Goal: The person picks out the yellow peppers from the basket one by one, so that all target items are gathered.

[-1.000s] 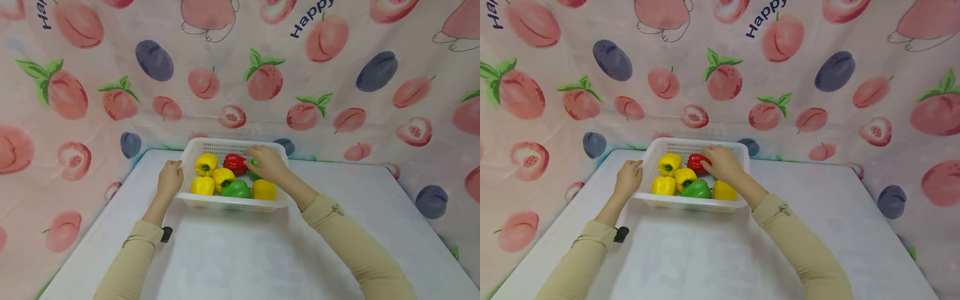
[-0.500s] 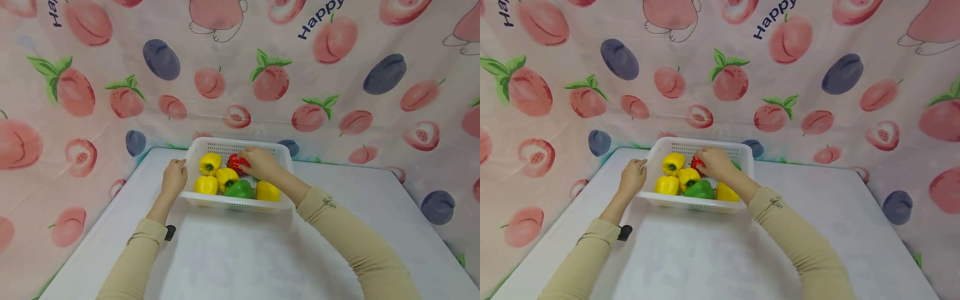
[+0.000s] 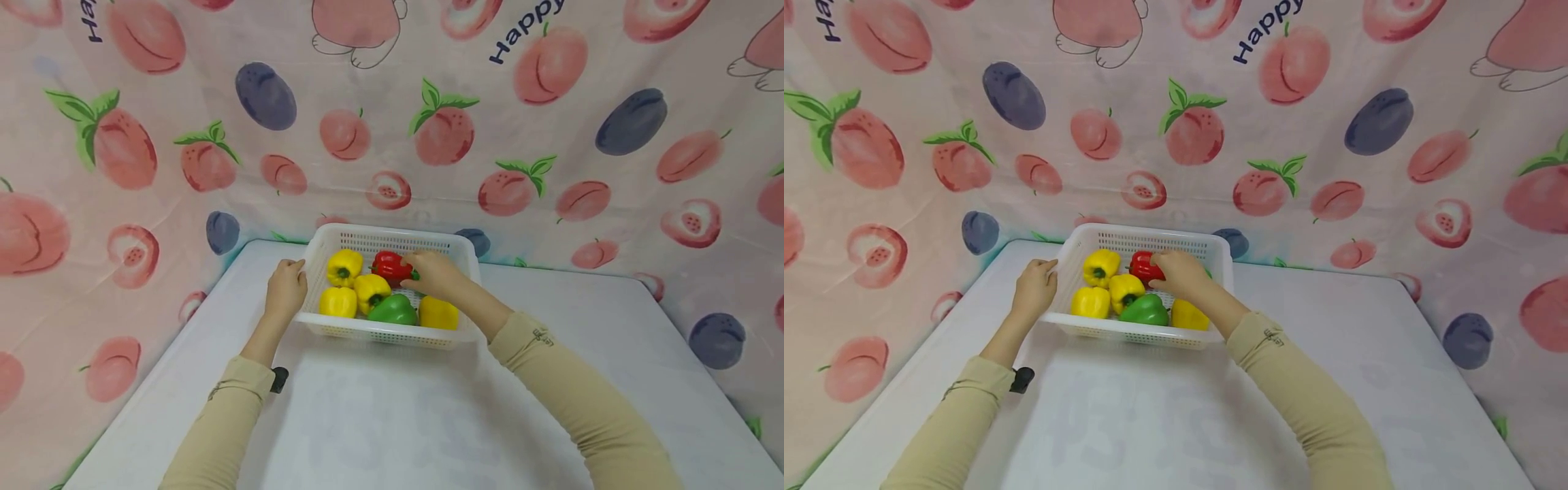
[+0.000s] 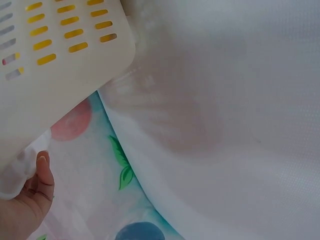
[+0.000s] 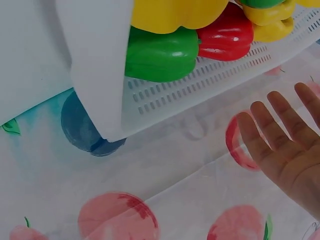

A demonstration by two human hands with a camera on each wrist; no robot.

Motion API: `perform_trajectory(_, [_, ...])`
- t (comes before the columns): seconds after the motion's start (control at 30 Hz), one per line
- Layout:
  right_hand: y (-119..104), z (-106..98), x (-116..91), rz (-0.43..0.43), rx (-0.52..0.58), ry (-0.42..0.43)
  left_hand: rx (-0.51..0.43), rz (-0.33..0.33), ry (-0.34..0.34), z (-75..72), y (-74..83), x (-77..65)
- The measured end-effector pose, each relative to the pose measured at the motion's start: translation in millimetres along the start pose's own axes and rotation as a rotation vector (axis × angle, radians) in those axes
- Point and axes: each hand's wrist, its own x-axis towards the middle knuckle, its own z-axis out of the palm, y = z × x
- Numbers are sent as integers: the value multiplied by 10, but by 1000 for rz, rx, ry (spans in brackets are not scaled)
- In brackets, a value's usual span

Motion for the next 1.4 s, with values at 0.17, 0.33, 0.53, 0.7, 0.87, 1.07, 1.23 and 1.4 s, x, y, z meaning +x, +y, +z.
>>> perform_trajectory(0.17, [39,38,-38,24,-20,-2,-6,3,0,-4,-2,-9])
perform_trajectory(0.33, [91,70,-70,26,-52,7,-3,7,-1,-8,-8,-7])
perform_trajectory(0.53, [130,83,-81,51,-42,-16,-13,9,-4,0,-5,16])
perform_trajectory(0.7, [155,118,-97,70,-35,-45,-26,15,4,-7,-10,9])
perform_trajectory(0.87, [181,180,-120,92,-30,-86,-22,22,2,-14,-21,-6])
perform_trajectory(1.07, [219,234,-137,138,-20,-110,-26,40,15,-14,-10,-12])
perform_trajectory(1.23, [245,260,-147,168,-9,-132,-20,36,11,-11,-7,-6])
perform_trajectory(1.4, [255,291,-165,193,6,-162,-18,22,3,-22,-5,-12])
